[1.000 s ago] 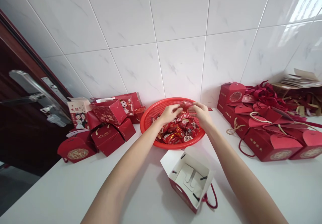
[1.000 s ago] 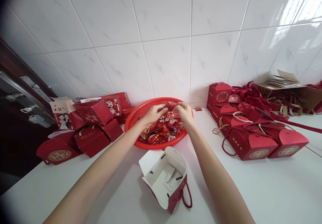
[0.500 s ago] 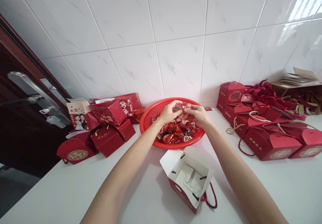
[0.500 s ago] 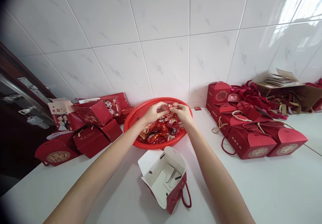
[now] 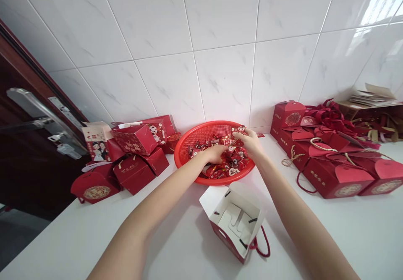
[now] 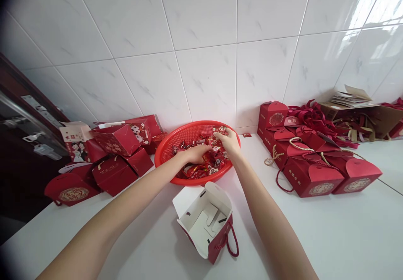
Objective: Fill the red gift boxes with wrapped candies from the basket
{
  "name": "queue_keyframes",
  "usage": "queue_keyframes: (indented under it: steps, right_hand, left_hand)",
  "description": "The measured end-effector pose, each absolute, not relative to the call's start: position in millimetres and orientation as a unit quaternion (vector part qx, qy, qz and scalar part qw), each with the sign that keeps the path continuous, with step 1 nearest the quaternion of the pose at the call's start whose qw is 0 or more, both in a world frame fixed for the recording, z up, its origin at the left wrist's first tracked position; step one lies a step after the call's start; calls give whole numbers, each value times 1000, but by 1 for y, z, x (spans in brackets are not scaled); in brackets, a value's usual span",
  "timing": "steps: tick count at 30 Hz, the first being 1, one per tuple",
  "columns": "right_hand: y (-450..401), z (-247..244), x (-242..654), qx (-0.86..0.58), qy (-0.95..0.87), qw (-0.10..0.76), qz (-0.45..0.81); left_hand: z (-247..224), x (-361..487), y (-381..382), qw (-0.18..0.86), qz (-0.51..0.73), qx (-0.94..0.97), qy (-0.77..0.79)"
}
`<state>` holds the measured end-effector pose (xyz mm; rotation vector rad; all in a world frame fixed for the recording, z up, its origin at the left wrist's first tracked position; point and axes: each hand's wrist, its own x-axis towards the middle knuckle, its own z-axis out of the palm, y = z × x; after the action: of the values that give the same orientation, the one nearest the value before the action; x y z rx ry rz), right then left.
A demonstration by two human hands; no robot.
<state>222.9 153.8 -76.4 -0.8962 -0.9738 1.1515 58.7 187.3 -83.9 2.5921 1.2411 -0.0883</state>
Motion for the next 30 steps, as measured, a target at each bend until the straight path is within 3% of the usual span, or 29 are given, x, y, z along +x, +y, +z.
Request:
queue_keyframes:
  steps: [6,12,14,21,30]
  right_hand:
    - [153,-76,224,-406,-414,638,506]
    - [157,-78,224,-419,-391,642,510]
    - [157,-78,223,-417,-387,644,512]
    - [156,-76,223,-386,-390,641,536]
    - [142,-67,219,-399,-408,610,550]
  left_hand:
    - [-91,59,194,90,-36,911,401]
    - [-83,57,195,117,-35,886,448]
    - [-78,53,196,130,14,876,463]
    - [-63,47,196,229,359,804,414]
    - [-71,54,195,384,387,755,364]
